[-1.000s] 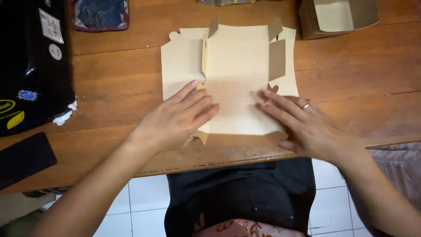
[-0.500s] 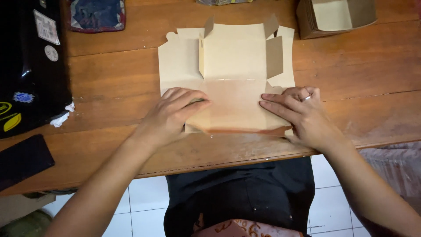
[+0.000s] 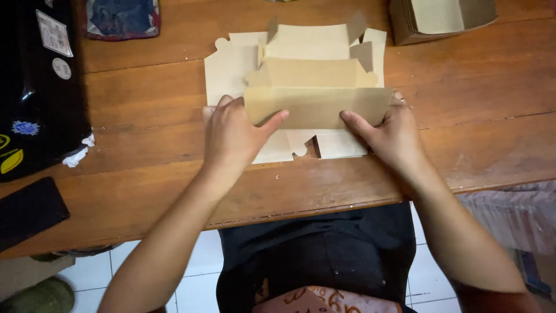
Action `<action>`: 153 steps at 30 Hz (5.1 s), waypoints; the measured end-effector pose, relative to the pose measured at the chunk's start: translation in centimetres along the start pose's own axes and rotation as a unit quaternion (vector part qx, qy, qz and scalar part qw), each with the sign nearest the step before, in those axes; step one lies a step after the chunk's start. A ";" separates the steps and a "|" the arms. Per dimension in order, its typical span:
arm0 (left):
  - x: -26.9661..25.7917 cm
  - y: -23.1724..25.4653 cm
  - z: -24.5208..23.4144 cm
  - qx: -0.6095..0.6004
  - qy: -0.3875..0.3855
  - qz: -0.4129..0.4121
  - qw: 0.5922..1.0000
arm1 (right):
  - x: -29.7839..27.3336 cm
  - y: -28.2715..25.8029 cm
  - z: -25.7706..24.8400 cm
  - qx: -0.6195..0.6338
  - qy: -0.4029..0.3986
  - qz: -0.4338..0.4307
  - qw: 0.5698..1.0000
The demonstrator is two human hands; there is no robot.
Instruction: Folding flat cardboard templates into 3D boxes on a wooden table.
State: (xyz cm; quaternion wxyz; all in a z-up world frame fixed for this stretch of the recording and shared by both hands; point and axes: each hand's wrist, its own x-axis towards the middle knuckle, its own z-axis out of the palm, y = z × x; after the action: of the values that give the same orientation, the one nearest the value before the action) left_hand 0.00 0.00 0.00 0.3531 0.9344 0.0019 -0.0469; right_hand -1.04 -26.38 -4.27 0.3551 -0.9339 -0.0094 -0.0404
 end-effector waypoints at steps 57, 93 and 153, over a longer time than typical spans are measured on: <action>-0.9 -4.9 -2.6 0.101 -0.051 0.431 0.895 | -2.9 0.1 -4.8 -0.087 -0.189 -0.209 0.956; 0.9 -4.8 -0.4 -0.030 -0.023 0.311 0.950 | -1.8 8.4 0.2 -0.019 -0.044 -0.211 0.976; -2.3 -2.1 1.4 0.129 -0.007 0.269 0.954 | 1.0 0.5 -0.3 0.014 0.008 0.001 1.000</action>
State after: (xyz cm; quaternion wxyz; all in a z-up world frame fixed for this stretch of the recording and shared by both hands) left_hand -2.47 0.72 -2.18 0.2290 0.9376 -0.2581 0.0430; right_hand -0.01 -27.02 -4.28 0.3683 -0.9285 -0.0063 -0.0474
